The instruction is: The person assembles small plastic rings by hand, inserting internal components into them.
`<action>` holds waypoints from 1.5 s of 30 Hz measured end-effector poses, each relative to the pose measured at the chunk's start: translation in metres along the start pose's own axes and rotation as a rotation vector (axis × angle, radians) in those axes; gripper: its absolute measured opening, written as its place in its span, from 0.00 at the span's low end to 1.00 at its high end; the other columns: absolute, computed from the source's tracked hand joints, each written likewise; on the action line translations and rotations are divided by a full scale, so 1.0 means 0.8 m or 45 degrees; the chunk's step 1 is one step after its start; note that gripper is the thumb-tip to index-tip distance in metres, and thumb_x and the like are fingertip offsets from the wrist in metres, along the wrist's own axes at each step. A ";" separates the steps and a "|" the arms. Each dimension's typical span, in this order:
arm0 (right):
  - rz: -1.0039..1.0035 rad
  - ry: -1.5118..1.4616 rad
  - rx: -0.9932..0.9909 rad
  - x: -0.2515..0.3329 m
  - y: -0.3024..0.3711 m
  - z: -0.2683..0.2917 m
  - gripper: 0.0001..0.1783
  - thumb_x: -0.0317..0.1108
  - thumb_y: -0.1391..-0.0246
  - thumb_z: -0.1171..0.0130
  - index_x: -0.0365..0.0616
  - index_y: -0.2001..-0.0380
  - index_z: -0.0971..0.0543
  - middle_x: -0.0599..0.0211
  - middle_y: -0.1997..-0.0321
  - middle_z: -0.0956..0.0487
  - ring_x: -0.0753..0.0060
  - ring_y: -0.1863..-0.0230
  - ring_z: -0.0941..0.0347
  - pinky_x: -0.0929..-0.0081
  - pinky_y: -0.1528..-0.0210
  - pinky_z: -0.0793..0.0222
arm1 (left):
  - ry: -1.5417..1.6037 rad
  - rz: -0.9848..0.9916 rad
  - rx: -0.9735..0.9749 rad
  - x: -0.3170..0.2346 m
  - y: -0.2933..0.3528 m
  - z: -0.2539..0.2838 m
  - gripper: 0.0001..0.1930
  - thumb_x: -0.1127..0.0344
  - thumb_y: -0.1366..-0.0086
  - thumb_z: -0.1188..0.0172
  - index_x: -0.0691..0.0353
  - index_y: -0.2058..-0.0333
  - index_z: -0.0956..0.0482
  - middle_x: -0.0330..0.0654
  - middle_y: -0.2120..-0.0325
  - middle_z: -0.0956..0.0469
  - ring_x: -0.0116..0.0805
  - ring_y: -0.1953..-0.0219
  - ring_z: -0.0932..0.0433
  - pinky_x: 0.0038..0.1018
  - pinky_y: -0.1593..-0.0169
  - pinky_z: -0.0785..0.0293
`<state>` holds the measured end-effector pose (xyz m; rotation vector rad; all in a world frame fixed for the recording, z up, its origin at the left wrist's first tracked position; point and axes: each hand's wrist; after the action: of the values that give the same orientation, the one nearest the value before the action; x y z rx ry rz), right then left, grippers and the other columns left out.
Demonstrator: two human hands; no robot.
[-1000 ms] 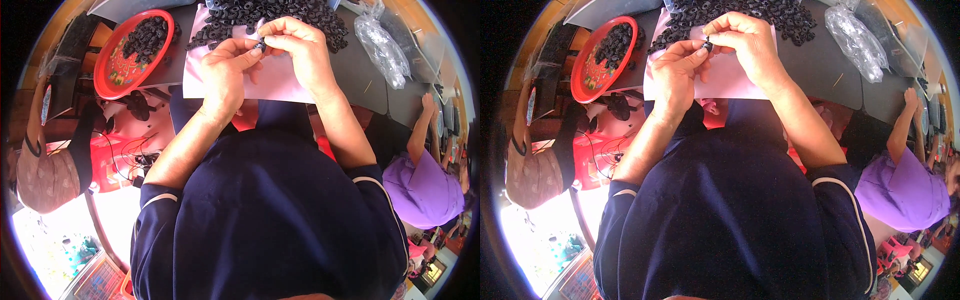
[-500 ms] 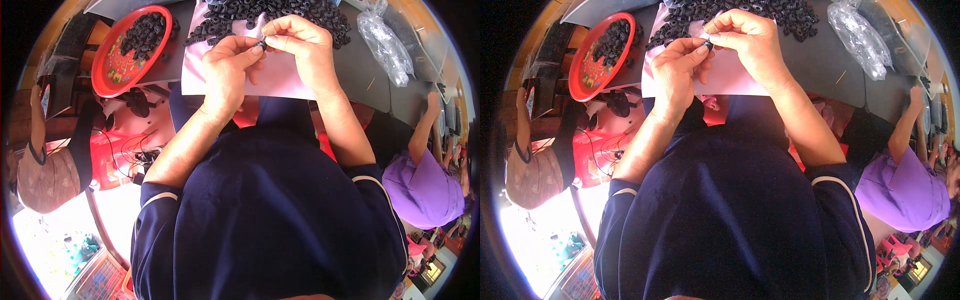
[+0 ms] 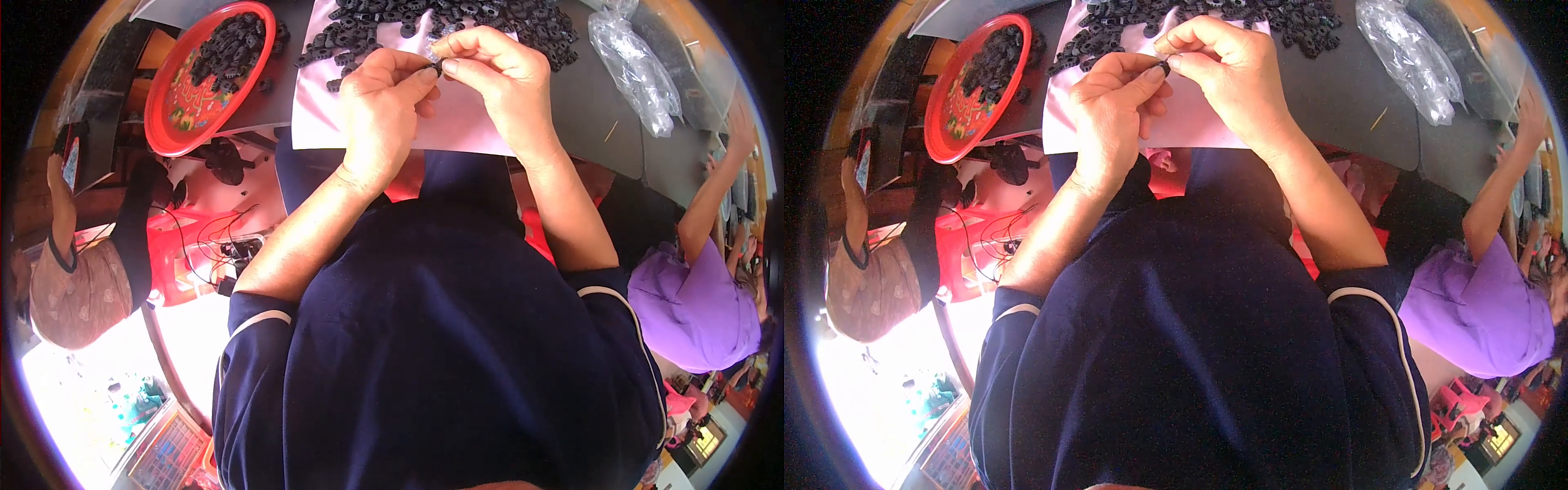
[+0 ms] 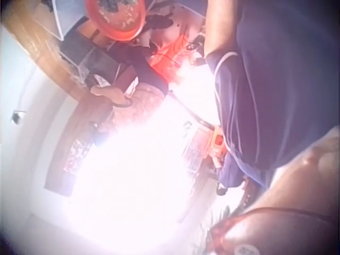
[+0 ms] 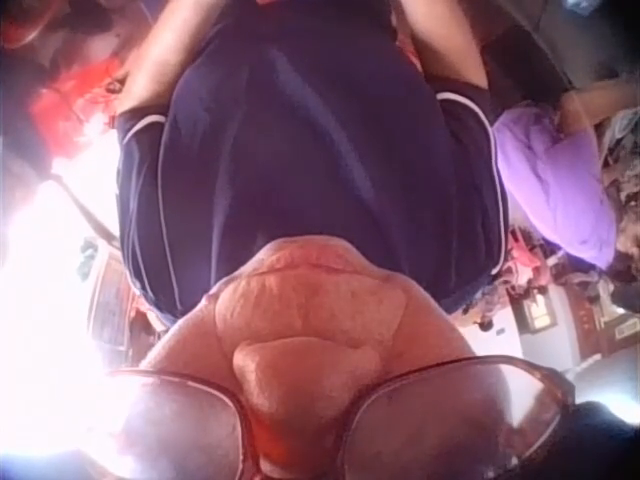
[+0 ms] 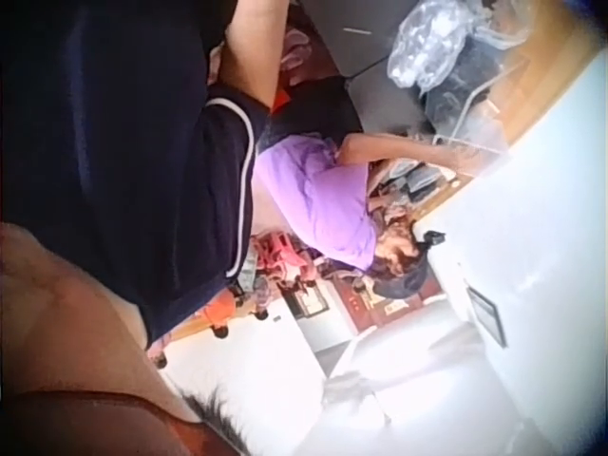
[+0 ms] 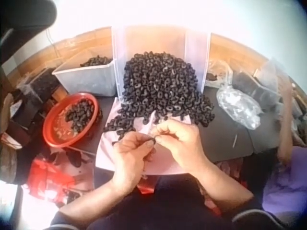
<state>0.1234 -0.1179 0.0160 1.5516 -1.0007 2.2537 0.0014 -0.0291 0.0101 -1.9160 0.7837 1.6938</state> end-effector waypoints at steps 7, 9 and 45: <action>0.139 0.334 -0.021 -0.003 0.003 0.001 0.11 0.16 0.51 0.42 0.38 0.63 0.19 0.69 0.67 0.17 0.83 0.64 0.22 0.83 0.59 0.26 | -0.016 -0.014 0.052 0.002 -0.002 -0.001 0.04 0.76 0.40 0.40 0.71 0.66 0.24 0.41 0.79 0.22 0.22 0.79 0.26 0.18 0.75 0.31; 0.179 0.297 -0.052 -0.005 0.004 0.000 0.11 0.16 0.51 0.42 0.38 0.64 0.19 0.69 0.67 0.17 0.82 0.64 0.22 0.83 0.59 0.26 | -0.075 -0.101 0.086 0.002 -0.005 -0.001 0.04 0.77 0.40 0.41 0.71 0.66 0.24 0.41 0.79 0.22 0.22 0.79 0.26 0.18 0.75 0.31; 0.859 0.813 -0.209 -0.037 0.018 -0.019 0.11 0.22 0.63 0.40 0.41 0.71 0.26 0.61 0.75 0.30 0.54 0.71 0.30 0.62 0.69 0.34 | -0.244 -0.595 -0.095 0.037 -0.010 -0.004 0.04 0.79 0.43 0.40 0.66 0.68 0.24 0.40 0.78 0.21 0.24 0.77 0.24 0.20 0.71 0.28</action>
<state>0.1170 -0.1136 -0.0193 0.3614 -1.5776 2.6962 0.0118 -0.0286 -0.0189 -1.7732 0.1798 1.5903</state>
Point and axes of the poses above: each hand's wrist, its own y-axis away from the middle knuckle, its own z-axis out of the back of the hand, x = y × z
